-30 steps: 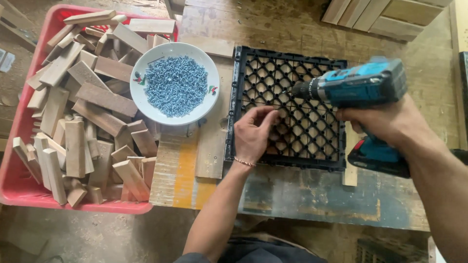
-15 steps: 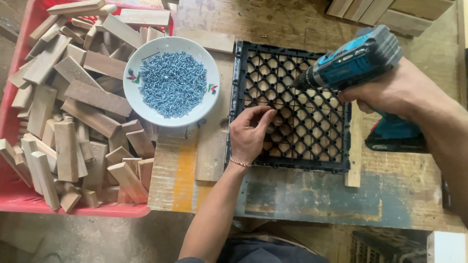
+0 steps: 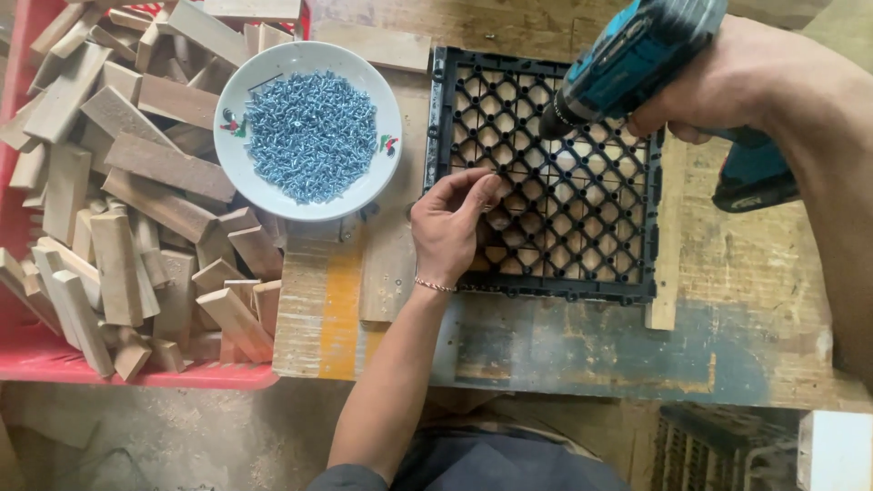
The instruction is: Assembling decorative wooden tiles by placing small wood blocks into a pattern and fastening them to a plastic grid using a power drill and screws.
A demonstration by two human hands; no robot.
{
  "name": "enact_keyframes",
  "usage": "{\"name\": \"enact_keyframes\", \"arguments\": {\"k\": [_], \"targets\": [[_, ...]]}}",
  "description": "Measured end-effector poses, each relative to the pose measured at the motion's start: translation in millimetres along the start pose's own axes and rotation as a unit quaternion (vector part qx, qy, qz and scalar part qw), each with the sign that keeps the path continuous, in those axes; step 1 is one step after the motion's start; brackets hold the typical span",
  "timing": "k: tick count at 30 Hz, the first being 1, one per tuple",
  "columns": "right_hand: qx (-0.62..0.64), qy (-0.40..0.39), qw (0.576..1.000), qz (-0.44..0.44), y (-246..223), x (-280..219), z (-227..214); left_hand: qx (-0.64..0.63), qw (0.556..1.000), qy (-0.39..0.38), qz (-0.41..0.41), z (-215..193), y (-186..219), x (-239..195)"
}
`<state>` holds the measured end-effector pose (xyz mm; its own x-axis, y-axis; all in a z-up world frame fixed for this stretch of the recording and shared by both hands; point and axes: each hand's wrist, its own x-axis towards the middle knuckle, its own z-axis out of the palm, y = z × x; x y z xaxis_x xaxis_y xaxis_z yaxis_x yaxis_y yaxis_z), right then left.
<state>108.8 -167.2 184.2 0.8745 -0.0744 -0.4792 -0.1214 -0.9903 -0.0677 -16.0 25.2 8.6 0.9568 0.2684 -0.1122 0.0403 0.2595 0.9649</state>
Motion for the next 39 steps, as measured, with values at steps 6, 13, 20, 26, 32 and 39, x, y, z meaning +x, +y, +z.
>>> {"name": "enact_keyframes", "arguments": {"k": [6,13,20,26,32,39], "targets": [[0.06,0.002,0.998,0.008,-14,-60,0,-0.154,0.978,0.015,-0.142,26,3,16],[0.226,0.065,0.971,0.034,52,-99,26,-0.321,0.904,0.024,-0.282,63,-6,31],[0.343,0.097,0.934,0.031,86,-112,48,-0.408,0.853,-0.011,-0.327,87,-33,32],[0.355,0.114,0.926,-0.065,121,-95,64,-0.414,0.834,-0.054,-0.361,93,-38,32],[0.253,0.114,0.957,-0.089,109,-93,34,-0.24,0.881,-0.129,-0.386,76,19,10],[0.232,0.124,0.965,0.009,70,-52,2,0.384,0.88,-0.05,0.275,-26,13,46]]}}
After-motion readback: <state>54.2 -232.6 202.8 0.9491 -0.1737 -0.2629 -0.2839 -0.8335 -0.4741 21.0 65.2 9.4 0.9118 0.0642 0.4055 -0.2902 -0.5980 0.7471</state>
